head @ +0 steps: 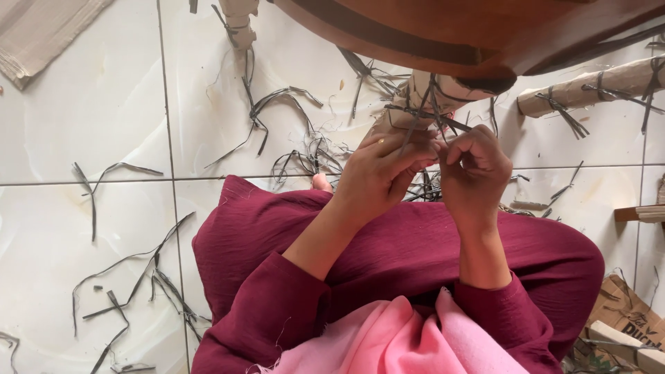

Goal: Wrapping a wooden chair leg with dried plant fibers for decoration or protection

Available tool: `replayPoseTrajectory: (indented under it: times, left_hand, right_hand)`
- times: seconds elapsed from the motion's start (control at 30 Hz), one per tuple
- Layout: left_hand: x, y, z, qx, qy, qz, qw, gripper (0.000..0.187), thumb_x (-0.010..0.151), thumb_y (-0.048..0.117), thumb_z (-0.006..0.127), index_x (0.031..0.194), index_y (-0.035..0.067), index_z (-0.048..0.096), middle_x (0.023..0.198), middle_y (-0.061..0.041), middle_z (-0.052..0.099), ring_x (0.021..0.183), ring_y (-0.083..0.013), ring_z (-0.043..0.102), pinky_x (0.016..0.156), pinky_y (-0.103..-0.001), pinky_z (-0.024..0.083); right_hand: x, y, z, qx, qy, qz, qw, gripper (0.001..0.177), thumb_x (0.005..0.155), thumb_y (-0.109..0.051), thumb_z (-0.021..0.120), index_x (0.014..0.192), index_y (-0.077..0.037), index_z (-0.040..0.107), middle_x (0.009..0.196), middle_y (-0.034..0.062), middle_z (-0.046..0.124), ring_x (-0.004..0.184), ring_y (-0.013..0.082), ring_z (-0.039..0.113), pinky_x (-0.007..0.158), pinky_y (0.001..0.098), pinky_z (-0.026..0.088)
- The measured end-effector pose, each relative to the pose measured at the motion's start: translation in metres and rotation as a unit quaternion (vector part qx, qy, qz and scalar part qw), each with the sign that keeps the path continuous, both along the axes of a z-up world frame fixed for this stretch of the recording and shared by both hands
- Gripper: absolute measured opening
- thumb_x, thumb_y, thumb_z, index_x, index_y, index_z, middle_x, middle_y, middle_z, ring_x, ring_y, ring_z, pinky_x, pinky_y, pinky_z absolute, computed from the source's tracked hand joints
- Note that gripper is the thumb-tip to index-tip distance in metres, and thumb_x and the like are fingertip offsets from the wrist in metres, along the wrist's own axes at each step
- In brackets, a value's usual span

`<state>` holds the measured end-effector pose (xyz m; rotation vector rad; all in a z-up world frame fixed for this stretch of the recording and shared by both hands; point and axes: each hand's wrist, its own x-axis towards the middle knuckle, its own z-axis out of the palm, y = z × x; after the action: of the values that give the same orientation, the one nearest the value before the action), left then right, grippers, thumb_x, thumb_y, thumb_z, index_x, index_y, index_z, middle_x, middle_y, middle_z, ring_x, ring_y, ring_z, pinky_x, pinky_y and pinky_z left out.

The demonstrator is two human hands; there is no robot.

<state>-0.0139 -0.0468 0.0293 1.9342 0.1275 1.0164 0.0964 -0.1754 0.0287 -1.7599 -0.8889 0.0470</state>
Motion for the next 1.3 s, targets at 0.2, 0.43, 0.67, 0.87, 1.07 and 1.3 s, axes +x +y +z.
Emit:
replayPoseTrajectory:
  times: [0.2, 0.43, 0.67, 0.87, 1.07, 1.3]
  left_hand:
    - [0.019, 0.008, -0.031, -0.018, -0.027, -0.032, 0.999, 0.014, 0.104, 0.013, 0.063, 0.115, 0.018, 0.071, 0.103, -0.004, 0.071, 0.092, -0.0314, 0.074, 0.081, -0.042, 0.062]
    - [0.017, 0.010, -0.027, 0.072, 0.005, -0.006, 0.997, 0.013, 0.099, 0.012, 0.069, 0.111, 0.015, 0.072, 0.102, -0.004, 0.072, 0.091, -0.0311, 0.073, 0.079, -0.043, 0.060]
    - [0.020, 0.010, -0.025, 0.164, 0.030, 0.068, 0.984, 0.010, 0.099, 0.017, 0.070, 0.108, 0.021, 0.070, 0.093, 0.000, 0.070, 0.085, -0.0241, 0.074, 0.081, -0.037, 0.057]
    - [0.023, 0.008, -0.035, 0.182, 0.046, 0.080, 0.979, 0.014, 0.099, 0.015, 0.068, 0.110, 0.025, 0.067, 0.090, 0.001, 0.070, 0.085, -0.0205, 0.074, 0.086, -0.034, 0.054]
    - [0.025, 0.008, -0.047, 0.177, 0.058, 0.088, 0.979, 0.018, 0.101, 0.016, 0.065, 0.116, 0.025, 0.066, 0.089, 0.001, 0.071, 0.083, -0.0186, 0.074, 0.090, -0.032, 0.052]
    - [0.026, 0.003, -0.038, 0.118, 0.023, 0.100, 0.988, 0.005, 0.099, 0.011, 0.066, 0.104, 0.011, 0.065, 0.077, -0.005, 0.065, 0.069, -0.0247, 0.070, 0.083, -0.034, 0.057]
  right_hand:
    - [-0.002, -0.003, 0.000, 0.007, 0.009, 0.004, 1.000, 0.041, 0.094, 0.024, 0.078, 0.072, -0.001, 0.052, 0.076, 0.0119, 0.050, 0.072, 0.0238, 0.064, 0.070, 0.0307, 0.049]
    - [-0.005, -0.008, 0.007, 0.007, 0.022, 0.000, 1.000, 0.033, 0.094, 0.022, 0.079, 0.077, 0.002, 0.057, 0.077, 0.0141, 0.056, 0.078, 0.0252, 0.069, 0.075, 0.0334, 0.054]
    - [-0.012, -0.009, 0.036, -0.002, 0.031, 0.007, 0.999, 0.018, 0.098, 0.020, 0.071, 0.102, 0.003, 0.066, 0.080, 0.0161, 0.066, 0.082, 0.0233, 0.071, 0.082, 0.0411, 0.060]
    - [-0.004, -0.015, 0.044, -0.067, -0.056, 0.018, 0.996, 0.016, 0.108, 0.006, 0.062, 0.122, 0.002, 0.068, 0.081, 0.0202, 0.069, 0.070, 0.0309, 0.072, 0.074, 0.0441, 0.057]
    - [0.002, -0.004, 0.023, -0.081, -0.003, 0.044, 0.996, 0.009, 0.105, 0.009, 0.063, 0.108, 0.006, 0.070, 0.069, 0.0178, 0.068, 0.058, 0.0249, 0.067, 0.064, 0.0367, 0.054]
    - [0.001, -0.007, -0.003, -0.055, 0.124, 0.022, 0.991, 0.006, 0.105, 0.001, 0.068, 0.101, 0.006, 0.068, 0.078, 0.0181, 0.073, 0.075, 0.0242, 0.075, 0.077, 0.0335, 0.058]
